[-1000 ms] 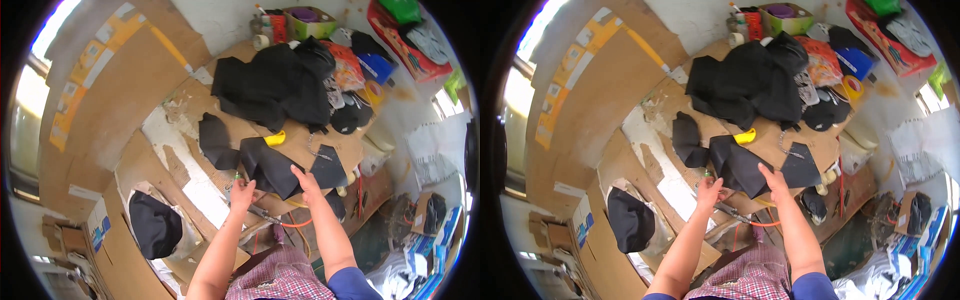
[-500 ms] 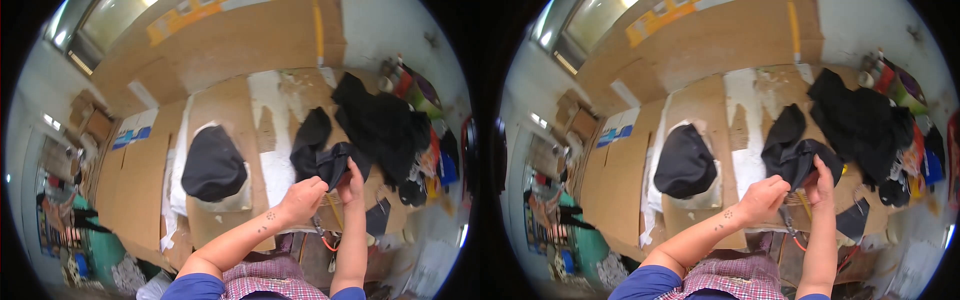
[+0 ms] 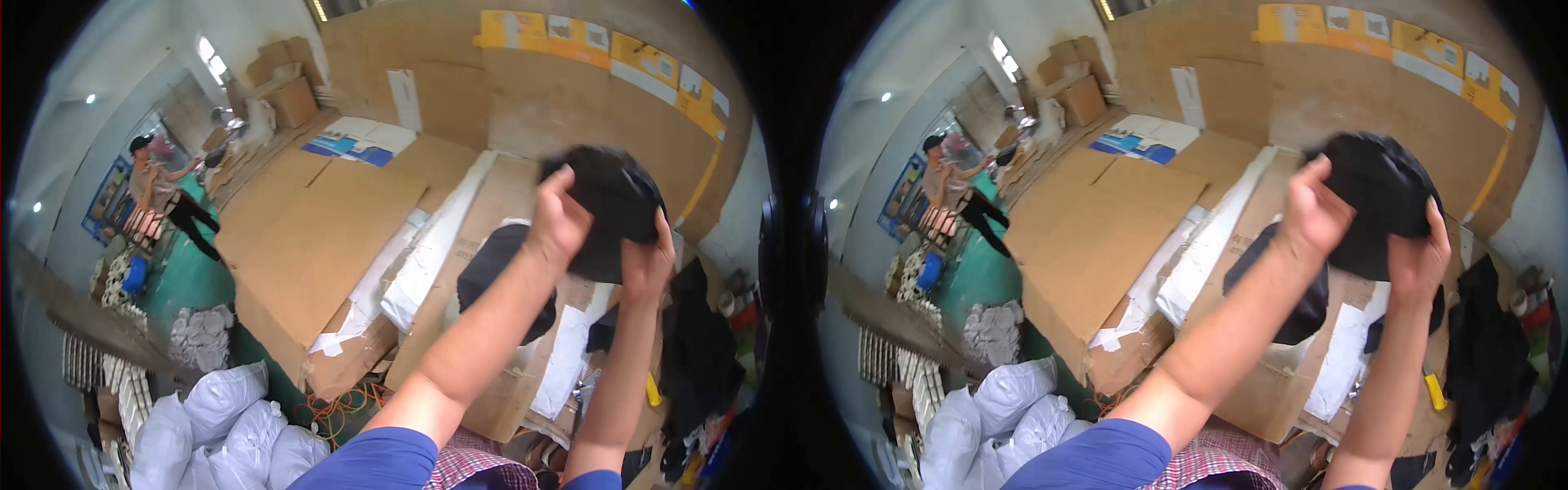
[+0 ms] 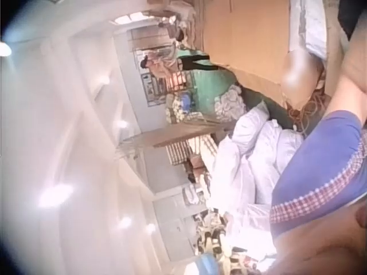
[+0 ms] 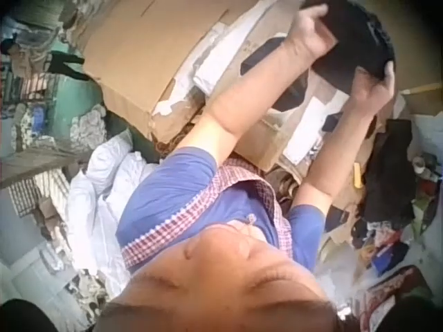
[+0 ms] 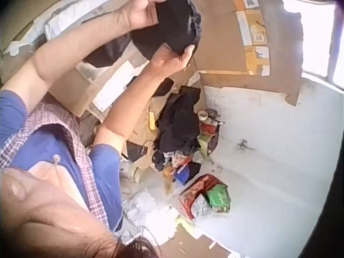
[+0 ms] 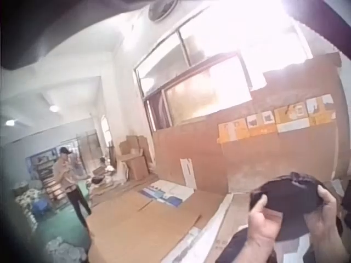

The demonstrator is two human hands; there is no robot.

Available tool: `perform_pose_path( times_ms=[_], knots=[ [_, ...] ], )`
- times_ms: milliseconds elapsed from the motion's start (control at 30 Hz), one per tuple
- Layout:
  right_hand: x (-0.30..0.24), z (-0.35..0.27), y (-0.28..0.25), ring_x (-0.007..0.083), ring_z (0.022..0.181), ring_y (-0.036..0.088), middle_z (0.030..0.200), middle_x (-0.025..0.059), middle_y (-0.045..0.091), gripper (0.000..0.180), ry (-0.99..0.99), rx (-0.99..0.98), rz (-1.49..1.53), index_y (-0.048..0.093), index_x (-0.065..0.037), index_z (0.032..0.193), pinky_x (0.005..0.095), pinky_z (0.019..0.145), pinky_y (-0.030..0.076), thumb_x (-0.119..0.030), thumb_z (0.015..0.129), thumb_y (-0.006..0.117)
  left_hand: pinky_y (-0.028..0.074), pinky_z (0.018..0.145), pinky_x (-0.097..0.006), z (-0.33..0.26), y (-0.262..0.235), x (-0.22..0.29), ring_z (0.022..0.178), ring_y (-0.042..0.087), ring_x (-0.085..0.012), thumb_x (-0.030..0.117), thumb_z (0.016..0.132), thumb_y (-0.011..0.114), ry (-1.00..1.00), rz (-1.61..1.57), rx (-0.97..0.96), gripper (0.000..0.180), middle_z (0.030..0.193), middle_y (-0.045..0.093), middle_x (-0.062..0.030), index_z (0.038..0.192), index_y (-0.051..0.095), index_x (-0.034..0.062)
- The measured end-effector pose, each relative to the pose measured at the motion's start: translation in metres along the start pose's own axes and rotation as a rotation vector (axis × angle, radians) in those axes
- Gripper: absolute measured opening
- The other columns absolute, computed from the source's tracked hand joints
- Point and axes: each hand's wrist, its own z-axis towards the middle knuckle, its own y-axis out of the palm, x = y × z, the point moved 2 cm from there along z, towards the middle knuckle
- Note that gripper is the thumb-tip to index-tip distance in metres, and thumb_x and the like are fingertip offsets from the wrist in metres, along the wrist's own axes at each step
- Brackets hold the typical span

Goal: The worker is fitting black fabric covers onto seat cushions or padding components using a mold and a pneumatic tool.

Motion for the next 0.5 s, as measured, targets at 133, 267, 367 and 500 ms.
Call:
perform_pose_path(
  times_ms=[133,267,367,500],
  knots=[
    [0.026,0.009,-0.006,0.0268,0.110,0.053,0.117,0.0153,0.057,0.030,-0.093,-0.003,0.036,0.056,0.002,0.110,0.0418,0.099,0.038,-0.017,0.087,0.052,0.035,0.100,-0.044,-0.009,0.010,0.062,0.109,0.054,-0.0277,0.014,0.086,0.048,0.115,0.130,-0.073,0.028,0.114,0.059,-0.0141,0.108,0.057,0.0007],
    [0.054,-0.066,-0.032,0.0218,0.098,0.059,0.096,0.0053,0.061,0.014,-0.086,0.194,-0.091,0.057,-0.009,0.092,0.0427,0.091,0.044,-0.021,0.085,0.055,0.032,0.104,-0.042,-0.096,-0.068,0.088,0.121,0.043,-0.0239,0.015,0.090,0.047,-0.080,0.318,0.159,0.045,0.132,0.045,-0.0094,0.133,0.037,0.0079],
    [0.084,-0.149,-0.149,0.0175,0.090,0.060,0.099,0.0034,0.059,0.020,0.374,0.317,-0.326,0.055,-0.009,0.101,0.0365,0.079,0.051,-0.013,0.082,0.060,0.037,0.100,-0.040,-0.170,-0.141,0.091,0.118,0.047,-0.0244,0.015,0.090,0.046,-0.165,0.435,0.392,0.044,0.131,0.046,-0.0085,0.133,0.037,0.0075],
    [0.109,-0.191,-0.148,0.0168,0.103,0.056,0.115,0.0061,0.057,0.031,0.302,0.598,-0.142,0.050,-0.005,0.114,0.0342,0.088,0.047,-0.010,0.084,0.058,0.039,0.099,-0.042,-0.230,-0.227,0.113,0.113,0.050,-0.0253,0.015,0.090,0.045,-0.228,0.364,0.604,0.032,0.122,0.054,-0.0095,0.120,0.049,0.0068]
  ],
)
